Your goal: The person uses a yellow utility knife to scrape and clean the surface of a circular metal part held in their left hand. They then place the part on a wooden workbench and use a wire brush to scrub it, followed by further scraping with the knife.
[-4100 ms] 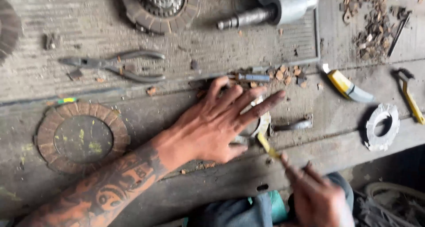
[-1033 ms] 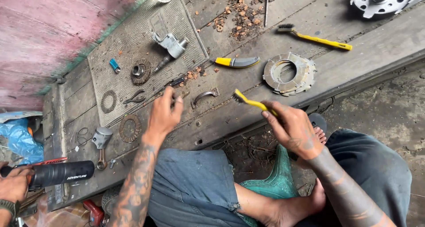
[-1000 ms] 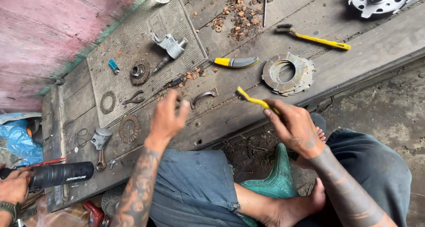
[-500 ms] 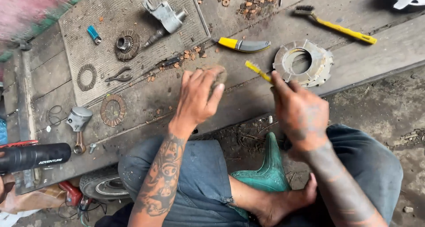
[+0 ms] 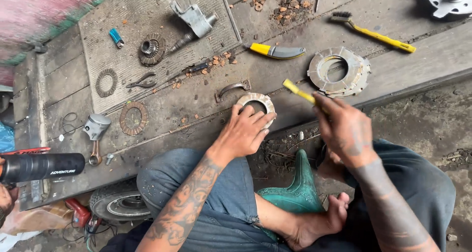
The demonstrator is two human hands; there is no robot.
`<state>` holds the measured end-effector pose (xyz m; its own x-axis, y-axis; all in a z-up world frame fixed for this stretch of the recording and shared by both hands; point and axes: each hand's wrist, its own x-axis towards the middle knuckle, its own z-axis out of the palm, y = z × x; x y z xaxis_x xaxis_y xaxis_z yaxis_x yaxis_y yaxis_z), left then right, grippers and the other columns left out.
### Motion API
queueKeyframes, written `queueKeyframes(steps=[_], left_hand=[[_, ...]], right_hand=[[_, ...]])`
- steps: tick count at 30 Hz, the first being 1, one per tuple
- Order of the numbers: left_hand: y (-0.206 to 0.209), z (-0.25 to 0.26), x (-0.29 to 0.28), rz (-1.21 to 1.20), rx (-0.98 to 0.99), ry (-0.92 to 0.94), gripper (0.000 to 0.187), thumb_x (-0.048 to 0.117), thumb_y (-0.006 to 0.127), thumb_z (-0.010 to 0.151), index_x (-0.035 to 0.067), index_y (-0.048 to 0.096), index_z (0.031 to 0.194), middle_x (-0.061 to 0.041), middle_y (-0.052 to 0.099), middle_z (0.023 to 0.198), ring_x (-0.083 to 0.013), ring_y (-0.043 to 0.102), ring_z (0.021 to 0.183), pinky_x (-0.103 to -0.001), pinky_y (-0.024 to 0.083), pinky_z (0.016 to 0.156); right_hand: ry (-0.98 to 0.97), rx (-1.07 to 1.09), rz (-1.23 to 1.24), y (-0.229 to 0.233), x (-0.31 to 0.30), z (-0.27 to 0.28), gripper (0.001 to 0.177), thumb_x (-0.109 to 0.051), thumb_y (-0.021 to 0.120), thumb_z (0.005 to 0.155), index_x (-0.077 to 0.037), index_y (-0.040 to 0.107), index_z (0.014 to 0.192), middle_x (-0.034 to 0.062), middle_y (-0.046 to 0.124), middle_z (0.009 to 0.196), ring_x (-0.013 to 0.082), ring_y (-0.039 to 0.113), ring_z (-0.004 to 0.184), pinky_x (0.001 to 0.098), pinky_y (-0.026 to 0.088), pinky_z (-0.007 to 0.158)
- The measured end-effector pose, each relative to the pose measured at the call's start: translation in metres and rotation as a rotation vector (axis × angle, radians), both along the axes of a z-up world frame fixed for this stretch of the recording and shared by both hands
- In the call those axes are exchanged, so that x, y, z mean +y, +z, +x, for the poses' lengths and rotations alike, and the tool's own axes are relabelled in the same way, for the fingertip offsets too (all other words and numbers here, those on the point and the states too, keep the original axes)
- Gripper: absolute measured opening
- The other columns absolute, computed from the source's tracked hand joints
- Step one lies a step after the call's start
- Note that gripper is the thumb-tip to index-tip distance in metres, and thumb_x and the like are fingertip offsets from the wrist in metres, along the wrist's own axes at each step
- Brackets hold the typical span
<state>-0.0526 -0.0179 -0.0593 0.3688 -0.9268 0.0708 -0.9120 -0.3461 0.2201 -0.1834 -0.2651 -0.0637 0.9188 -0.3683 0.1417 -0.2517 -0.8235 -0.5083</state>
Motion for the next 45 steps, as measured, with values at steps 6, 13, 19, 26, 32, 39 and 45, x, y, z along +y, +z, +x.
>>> queueKeyframes(steps=[6,13,19,26,32,39,45], left_hand=[[0.005,0.011,0.012,-0.018,0.028,-0.042,0.072,0.054,0.061,0.094,0.022,0.043,0.155,-0.014,0.056,0.132,-0.0333,0.049,0.124,-0.055,0.034,0.113],[-0.012,0.022,0.003,0.004,0.039,0.147,0.105,0.08,0.049,0.091,0.006,0.027,0.162,-0.018,0.025,0.17,-0.0339,0.025,0.156,-0.062,0.01,0.123],[-0.01,0.022,0.007,0.01,0.075,0.145,0.094,0.078,0.049,0.089,0.013,0.04,0.156,-0.01,0.036,0.166,-0.026,0.029,0.154,-0.063,0.004,0.119],[-0.013,0.028,0.008,0.037,0.094,0.124,0.087,0.068,0.048,0.092,0.015,0.036,0.159,-0.01,0.032,0.168,-0.0262,0.027,0.155,-0.065,0.007,0.117],[-0.006,0.026,0.01,0.079,-0.01,0.135,0.088,0.068,0.049,0.095,0.015,0.03,0.163,-0.004,0.027,0.171,-0.0214,0.027,0.158,-0.064,0.013,0.122],[-0.002,0.029,0.004,0.104,-0.038,0.12,0.087,0.069,0.05,0.096,0.016,0.033,0.163,-0.006,0.03,0.17,-0.023,0.03,0.157,-0.065,0.017,0.119],[-0.007,0.029,0.008,0.103,-0.017,0.119,0.093,0.071,0.048,0.097,0.015,0.022,0.166,-0.006,0.027,0.173,-0.0222,0.027,0.159,-0.065,0.012,0.122]], right_hand=[[0.05,0.035,0.165,-0.02,-0.006,-0.005,0.027,-0.031,0.057,0.106,-0.022,0.068,0.128,0.0096,0.071,0.098,0.0398,0.071,0.099,0.0552,0.058,0.077],[0.181,0.129,0.114,-0.009,-0.002,-0.005,0.034,-0.027,0.049,0.103,-0.025,0.064,0.134,0.0102,0.067,0.097,0.0427,0.069,0.094,0.0577,0.057,0.076],[0.255,0.185,-0.102,0.007,0.011,0.012,0.042,-0.026,0.046,0.103,-0.038,0.058,0.141,0.0038,0.064,0.096,0.0378,0.071,0.079,0.0518,0.059,0.068],[0.425,0.443,0.104,0.049,0.007,0.057,0.026,-0.026,0.053,0.092,-0.028,0.07,0.112,0.0095,0.068,0.09,0.0443,0.07,0.086,0.0589,0.057,0.069],[0.523,0.424,-0.185,0.039,0.008,0.053,0.047,-0.03,0.056,0.093,-0.045,0.063,0.137,-0.0033,0.066,0.083,0.0277,0.071,0.066,0.0453,0.054,0.049],[0.572,0.495,-0.064,0.047,0.015,0.068,0.048,-0.029,0.055,0.09,-0.051,0.067,0.131,-0.0042,0.075,0.096,0.0319,0.076,0.074,0.0489,0.058,0.054],[0.56,0.084,-0.25,0.037,0.005,0.073,0.036,-0.021,0.063,0.094,-0.033,0.076,0.124,0.0022,0.064,0.098,0.0236,0.061,0.076,0.0433,0.041,0.077]])
